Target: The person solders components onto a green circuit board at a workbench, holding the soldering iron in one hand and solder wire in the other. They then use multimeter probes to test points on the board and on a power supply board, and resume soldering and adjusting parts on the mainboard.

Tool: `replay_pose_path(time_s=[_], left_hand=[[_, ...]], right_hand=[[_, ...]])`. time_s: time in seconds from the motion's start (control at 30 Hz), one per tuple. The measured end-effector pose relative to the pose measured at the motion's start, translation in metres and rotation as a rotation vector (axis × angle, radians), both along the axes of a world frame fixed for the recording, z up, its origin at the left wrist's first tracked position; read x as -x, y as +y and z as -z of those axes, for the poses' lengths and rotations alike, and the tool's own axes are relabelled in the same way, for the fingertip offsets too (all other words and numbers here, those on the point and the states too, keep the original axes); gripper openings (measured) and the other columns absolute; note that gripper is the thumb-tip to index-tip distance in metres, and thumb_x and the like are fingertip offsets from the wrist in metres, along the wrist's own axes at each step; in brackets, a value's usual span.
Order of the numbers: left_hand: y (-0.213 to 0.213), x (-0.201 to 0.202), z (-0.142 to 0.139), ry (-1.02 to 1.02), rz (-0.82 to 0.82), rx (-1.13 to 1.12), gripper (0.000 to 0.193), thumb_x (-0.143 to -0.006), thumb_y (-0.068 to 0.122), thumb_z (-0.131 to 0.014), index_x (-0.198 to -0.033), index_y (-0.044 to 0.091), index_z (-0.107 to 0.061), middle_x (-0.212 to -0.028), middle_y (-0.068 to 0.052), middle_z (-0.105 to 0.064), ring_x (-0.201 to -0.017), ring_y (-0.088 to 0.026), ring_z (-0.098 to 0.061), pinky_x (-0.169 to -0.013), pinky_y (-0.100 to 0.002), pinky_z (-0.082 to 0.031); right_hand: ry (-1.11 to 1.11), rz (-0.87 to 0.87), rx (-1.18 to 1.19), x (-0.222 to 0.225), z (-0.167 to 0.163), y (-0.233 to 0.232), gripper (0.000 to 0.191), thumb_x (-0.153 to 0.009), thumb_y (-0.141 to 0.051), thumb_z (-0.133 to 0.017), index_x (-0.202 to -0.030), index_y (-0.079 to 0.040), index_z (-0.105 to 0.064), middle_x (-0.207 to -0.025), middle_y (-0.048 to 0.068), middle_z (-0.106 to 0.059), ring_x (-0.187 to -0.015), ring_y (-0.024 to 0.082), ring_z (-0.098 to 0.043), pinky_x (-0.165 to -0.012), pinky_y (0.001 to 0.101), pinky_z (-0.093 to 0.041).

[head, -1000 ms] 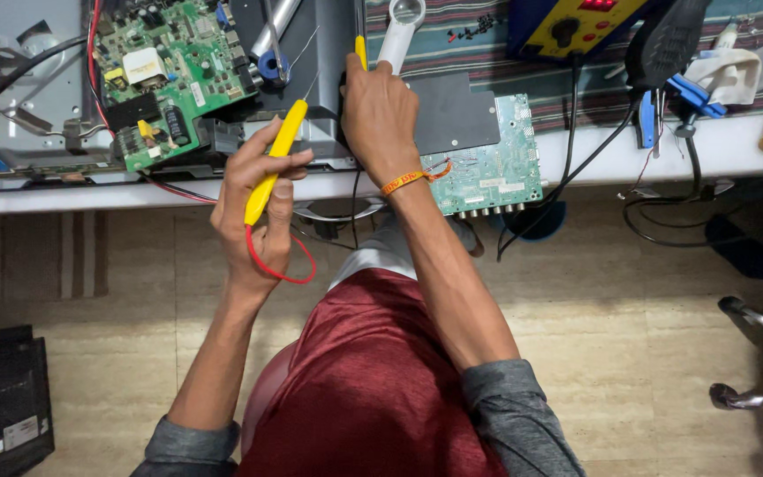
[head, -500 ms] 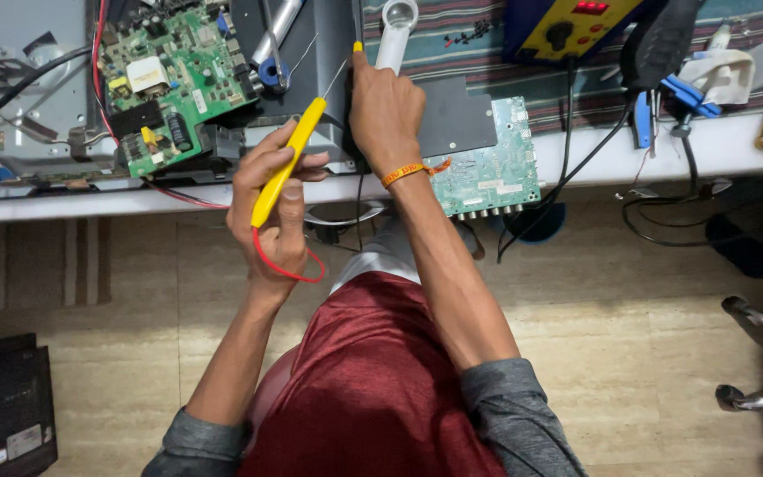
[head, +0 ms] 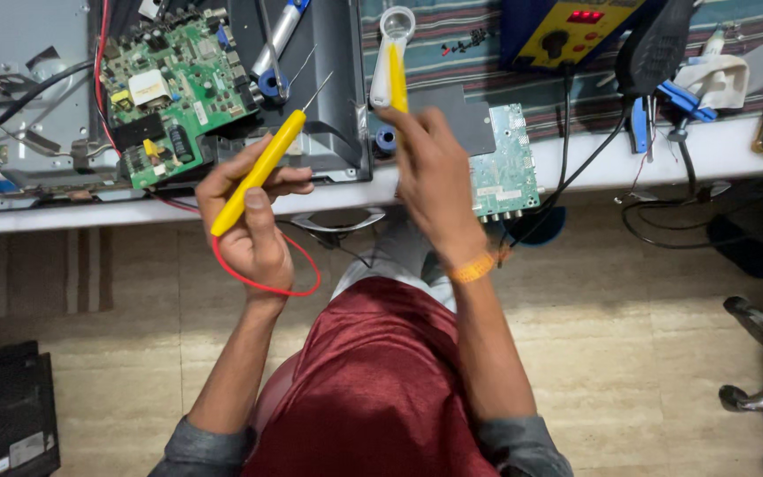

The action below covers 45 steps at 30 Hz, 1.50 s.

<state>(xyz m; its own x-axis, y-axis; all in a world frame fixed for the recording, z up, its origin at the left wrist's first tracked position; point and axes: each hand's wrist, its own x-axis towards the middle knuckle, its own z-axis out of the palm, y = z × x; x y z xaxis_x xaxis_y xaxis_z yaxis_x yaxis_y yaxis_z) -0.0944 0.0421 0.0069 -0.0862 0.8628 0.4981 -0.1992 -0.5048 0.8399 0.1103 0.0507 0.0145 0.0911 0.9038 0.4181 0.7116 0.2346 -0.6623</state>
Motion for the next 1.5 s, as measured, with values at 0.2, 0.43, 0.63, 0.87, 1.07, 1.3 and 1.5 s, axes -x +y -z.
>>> replay_pose_path(time_s=[0.2, 0.43, 0.63, 0.87, 1.07, 1.3, 1.5], left_hand=[[0.0, -0.014, -0.004, -0.285, 0.124, 0.104, 0.035, -0.115, 0.021, -0.054, -0.142, 0.003, -0.041, -0.139, -0.023, -0.059, -0.101, -0.029, -0.073, -0.083, -0.039, -0.063], [0.004, -0.052, 0.007, -0.562, 0.39, 0.45, 0.029, -0.117, 0.003, -0.057, -0.142, -0.011, -0.051, -0.13, -0.023, -0.062, -0.117, -0.027, -0.063, -0.108, -0.038, -0.052], [-0.003, -0.079, 0.017, -0.51, 0.537, 0.443, 0.025, -0.113, 0.016, -0.052, -0.132, 0.0, -0.052, -0.136, -0.024, -0.064, -0.129, -0.033, -0.066, -0.113, -0.044, -0.055], [-0.025, -0.085, 0.039, 0.078, 0.512, 0.346, 0.026, -0.113, 0.016, -0.051, -0.132, -0.003, -0.052, -0.133, -0.021, -0.064, -0.121, -0.028, -0.067, -0.109, -0.039, -0.054], [-0.023, -0.087, 0.044, -0.083, 0.365, 0.275, 0.029, -0.114, 0.024, -0.052, -0.129, -0.001, -0.05, -0.136, -0.017, -0.063, -0.122, -0.024, -0.067, -0.113, -0.038, -0.052], [-0.017, -0.063, 0.012, 0.119, 0.233, 0.112, 0.043, -0.115, 0.037, -0.056, -0.137, 0.0, -0.056, -0.135, -0.018, -0.068, -0.12, -0.023, -0.07, -0.108, -0.036, -0.055], [0.003, -0.066, -0.02, 0.188, 0.282, -0.1, 0.049, -0.116, 0.047, -0.053, -0.144, 0.007, -0.053, -0.139, -0.016, -0.065, -0.132, -0.023, -0.066, -0.114, -0.034, -0.054]], right_hand=[[-0.101, 0.23, -0.151, -0.056, 0.021, -0.087, 0.05, -0.085, 0.014, -0.063, -0.132, -0.003, -0.058, -0.115, 0.018, -0.058, -0.1, 0.033, -0.065, -0.088, 0.0409, -0.055], [0.283, 0.615, -0.187, -0.074, 0.073, -0.108, 0.014, -0.114, -0.008, -0.059, -0.124, 0.0, -0.055, -0.122, 0.016, -0.063, -0.111, 0.025, -0.07, -0.096, 0.0379, -0.059], [0.084, 0.582, -0.118, -0.068, 0.08, -0.097, 0.024, -0.109, -0.009, -0.069, -0.123, 0.002, -0.052, -0.128, 0.022, -0.066, -0.12, 0.034, -0.068, -0.1, 0.042, -0.055], [0.316, 0.611, -0.125, -0.067, 0.086, -0.092, 0.029, -0.104, -0.006, -0.075, -0.12, -0.001, -0.051, -0.132, 0.018, -0.063, -0.106, 0.021, -0.064, -0.094, 0.0333, -0.055], [0.549, 0.541, -0.244, -0.062, 0.095, -0.099, 0.038, -0.105, -0.002, -0.078, -0.123, -0.006, -0.045, -0.133, 0.01, -0.056, -0.108, 0.013, -0.054, -0.097, 0.0268, -0.05], [0.442, 0.435, -0.373, -0.038, 0.071, -0.107, 0.05, -0.103, -0.003, -0.082, -0.124, -0.011, -0.038, -0.134, 0.011, -0.049, -0.118, 0.017, -0.057, -0.102, 0.0279, -0.053], [0.318, 0.258, -0.522, -0.001, 0.049, -0.087, 0.056, -0.094, -0.005, -0.083, -0.119, -0.015, -0.034, -0.13, 0.012, -0.051, -0.121, 0.026, -0.061, -0.102, 0.0338, -0.058]])
